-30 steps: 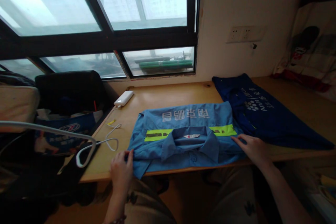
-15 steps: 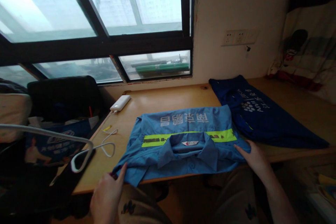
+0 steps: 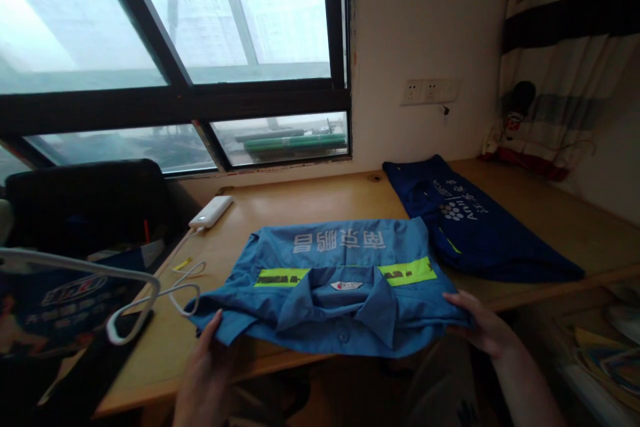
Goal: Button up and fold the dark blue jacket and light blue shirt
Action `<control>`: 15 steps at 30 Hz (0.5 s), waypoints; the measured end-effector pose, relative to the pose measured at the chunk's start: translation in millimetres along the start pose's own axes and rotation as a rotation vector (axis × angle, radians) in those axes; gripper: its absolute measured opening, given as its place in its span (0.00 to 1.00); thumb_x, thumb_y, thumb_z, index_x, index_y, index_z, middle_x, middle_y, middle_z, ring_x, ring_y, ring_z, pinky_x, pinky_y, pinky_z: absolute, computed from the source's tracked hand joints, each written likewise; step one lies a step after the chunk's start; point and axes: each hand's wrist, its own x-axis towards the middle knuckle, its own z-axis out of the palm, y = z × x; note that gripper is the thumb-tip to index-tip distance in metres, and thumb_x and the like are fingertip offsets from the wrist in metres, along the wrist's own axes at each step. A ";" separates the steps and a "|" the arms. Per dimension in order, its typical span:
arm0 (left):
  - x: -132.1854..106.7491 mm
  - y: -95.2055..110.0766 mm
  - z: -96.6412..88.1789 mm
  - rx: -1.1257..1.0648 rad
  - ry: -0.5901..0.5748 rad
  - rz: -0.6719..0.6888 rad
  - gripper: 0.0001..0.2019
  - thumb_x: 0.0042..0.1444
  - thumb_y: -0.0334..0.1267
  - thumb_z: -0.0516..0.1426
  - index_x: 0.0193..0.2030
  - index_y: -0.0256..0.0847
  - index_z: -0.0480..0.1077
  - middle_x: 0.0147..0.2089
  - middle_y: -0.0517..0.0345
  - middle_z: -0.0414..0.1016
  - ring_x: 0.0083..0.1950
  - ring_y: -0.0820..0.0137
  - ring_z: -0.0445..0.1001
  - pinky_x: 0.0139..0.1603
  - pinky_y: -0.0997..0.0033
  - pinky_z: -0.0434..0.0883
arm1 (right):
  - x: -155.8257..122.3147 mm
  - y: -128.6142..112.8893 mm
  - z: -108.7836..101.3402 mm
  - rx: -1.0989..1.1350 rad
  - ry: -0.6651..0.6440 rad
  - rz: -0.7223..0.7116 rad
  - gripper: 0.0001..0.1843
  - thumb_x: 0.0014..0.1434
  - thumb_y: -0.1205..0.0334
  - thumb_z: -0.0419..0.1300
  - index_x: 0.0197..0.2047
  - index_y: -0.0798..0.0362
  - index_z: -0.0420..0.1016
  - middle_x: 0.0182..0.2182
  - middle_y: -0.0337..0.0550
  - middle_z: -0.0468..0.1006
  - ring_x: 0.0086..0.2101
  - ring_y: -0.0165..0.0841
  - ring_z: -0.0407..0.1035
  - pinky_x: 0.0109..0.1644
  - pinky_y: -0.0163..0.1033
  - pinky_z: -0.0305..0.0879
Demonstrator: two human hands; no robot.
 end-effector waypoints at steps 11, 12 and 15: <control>-12.8 -1.1 41.5 0.005 -0.126 -0.035 0.15 0.48 0.35 0.56 0.44 0.39 0.68 0.37 0.56 0.75 0.38 0.66 0.74 0.41 0.63 0.72 | -21.4 21.7 13.9 -0.250 0.100 -0.317 0.17 0.24 0.57 0.69 0.24 0.47 0.74 0.30 0.44 0.76 0.37 0.46 0.68 0.40 0.48 0.67; -9.4 -0.9 42.5 0.008 -0.099 -0.041 0.14 0.49 0.34 0.55 0.44 0.38 0.68 0.36 0.56 0.75 0.36 0.67 0.74 0.40 0.64 0.72 | -24.1 22.1 16.4 -0.229 0.087 -0.306 0.17 0.23 0.57 0.69 0.24 0.47 0.74 0.30 0.44 0.76 0.38 0.47 0.68 0.41 0.48 0.67; -4.6 3.1 43.4 -0.080 -0.072 -0.097 0.10 0.52 0.31 0.52 0.41 0.37 0.68 0.31 0.58 0.75 0.31 0.71 0.74 0.38 0.67 0.73 | -37.7 18.8 27.4 -0.095 -0.022 -0.143 0.17 0.32 0.50 0.64 0.28 0.49 0.74 0.29 0.46 0.77 0.36 0.47 0.70 0.38 0.49 0.67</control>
